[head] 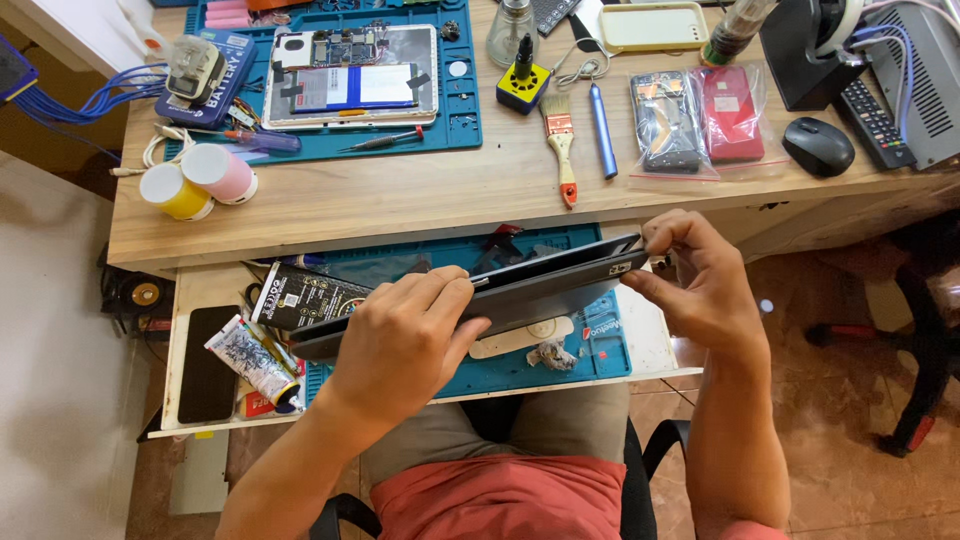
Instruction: The person aligns and snaps the laptop's bottom cover onto the main chassis, then rotates and presses along the edges to secure it. They flip the laptop to check the exterior and hinge area, then place it on the workbench.
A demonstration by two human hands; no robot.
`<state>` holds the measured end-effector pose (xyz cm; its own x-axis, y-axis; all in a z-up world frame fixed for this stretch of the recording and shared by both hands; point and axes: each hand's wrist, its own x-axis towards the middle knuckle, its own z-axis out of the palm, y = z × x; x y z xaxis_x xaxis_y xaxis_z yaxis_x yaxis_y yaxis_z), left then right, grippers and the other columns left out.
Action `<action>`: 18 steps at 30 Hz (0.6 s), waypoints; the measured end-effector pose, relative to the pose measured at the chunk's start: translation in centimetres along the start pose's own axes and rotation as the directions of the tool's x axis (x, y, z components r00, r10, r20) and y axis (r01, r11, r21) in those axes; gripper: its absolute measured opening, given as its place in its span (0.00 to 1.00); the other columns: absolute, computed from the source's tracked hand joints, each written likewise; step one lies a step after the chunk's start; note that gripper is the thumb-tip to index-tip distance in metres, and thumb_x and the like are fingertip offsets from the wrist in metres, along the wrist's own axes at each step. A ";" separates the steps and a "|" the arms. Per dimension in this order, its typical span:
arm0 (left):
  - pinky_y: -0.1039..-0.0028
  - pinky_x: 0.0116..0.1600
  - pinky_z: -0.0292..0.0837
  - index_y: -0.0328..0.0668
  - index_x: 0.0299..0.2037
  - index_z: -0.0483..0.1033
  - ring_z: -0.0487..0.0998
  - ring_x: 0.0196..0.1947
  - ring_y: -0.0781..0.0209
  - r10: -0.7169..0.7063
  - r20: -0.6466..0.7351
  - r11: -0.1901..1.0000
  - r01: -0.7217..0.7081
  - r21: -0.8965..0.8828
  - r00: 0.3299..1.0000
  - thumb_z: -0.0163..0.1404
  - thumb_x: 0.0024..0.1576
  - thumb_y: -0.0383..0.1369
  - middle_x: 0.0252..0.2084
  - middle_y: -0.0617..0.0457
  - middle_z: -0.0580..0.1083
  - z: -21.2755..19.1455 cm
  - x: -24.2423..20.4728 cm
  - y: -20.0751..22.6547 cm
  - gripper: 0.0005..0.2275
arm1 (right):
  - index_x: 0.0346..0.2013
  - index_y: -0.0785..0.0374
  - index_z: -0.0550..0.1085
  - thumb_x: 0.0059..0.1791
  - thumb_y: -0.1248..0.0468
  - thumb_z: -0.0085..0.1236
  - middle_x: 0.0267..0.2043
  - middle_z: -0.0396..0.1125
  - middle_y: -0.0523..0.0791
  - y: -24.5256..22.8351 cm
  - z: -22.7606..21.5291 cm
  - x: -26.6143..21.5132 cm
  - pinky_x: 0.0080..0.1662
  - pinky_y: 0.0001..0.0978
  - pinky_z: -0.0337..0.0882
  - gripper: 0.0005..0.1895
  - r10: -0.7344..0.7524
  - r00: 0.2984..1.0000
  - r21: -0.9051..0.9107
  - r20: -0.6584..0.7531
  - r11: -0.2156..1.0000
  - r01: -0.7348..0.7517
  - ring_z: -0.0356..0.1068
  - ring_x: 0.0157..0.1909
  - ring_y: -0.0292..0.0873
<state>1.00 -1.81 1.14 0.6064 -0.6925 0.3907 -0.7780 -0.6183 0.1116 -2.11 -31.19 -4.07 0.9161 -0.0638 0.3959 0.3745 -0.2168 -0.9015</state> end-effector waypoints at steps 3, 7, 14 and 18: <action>0.70 0.32 0.70 0.40 0.40 0.72 0.75 0.36 0.53 -0.013 0.003 1.000 0.013 -0.026 1.000 0.51 0.50 0.36 0.38 0.47 0.72 -0.1 0.1 0.1 0.11 | 0.30 0.66 0.65 0.37 0.74 0.61 0.31 0.58 0.46 -0.6 -0.4 0.5 0.44 0.29 0.60 0.13 -0.020 0.998 -0.077 0.059 0.997 0.025 0.59 0.37 0.39; 0.72 0.33 0.70 0.42 0.40 0.72 0.75 0.36 0.54 -0.020 0.015 0.998 0.021 -0.051 1.000 0.50 0.52 0.37 0.38 0.48 0.72 -0.3 0.0 0.2 0.11 | 0.30 0.66 0.68 0.35 0.73 0.62 0.30 0.63 0.47 -2.2 -1.0 1.1 0.44 0.33 0.64 0.13 0.015 0.990 -0.253 0.138 0.967 0.021 0.64 0.36 0.42; 0.70 0.33 0.72 0.41 0.37 0.72 0.76 0.35 0.53 -0.045 -0.006 0.990 0.044 -0.132 0.999 0.46 0.55 0.35 0.37 0.49 0.72 -0.6 0.3 0.3 0.07 | 0.31 0.62 0.72 0.38 0.72 0.59 0.28 0.63 0.48 -5.6 -0.3 2.6 0.38 0.38 0.66 0.09 0.020 0.951 -0.444 0.309 0.887 0.125 0.65 0.32 0.47; 0.75 0.35 0.73 0.41 0.38 0.73 0.77 0.35 0.55 -0.039 0.075 0.976 0.054 -0.209 0.996 0.44 0.56 0.31 0.36 0.48 0.73 -1.2 0.6 -0.6 0.06 | 0.33 0.63 0.74 0.40 0.74 0.55 0.28 0.62 0.49 -6.1 -0.4 2.8 0.37 0.38 0.66 0.08 0.040 0.941 -0.439 0.337 0.890 0.119 0.65 0.32 0.49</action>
<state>1.68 -1.43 2.41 0.6467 -0.6938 0.3169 -0.7615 -0.5629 0.3213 -1.90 -30.43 2.59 0.9251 0.2597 0.2771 0.3798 -0.6284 -0.6789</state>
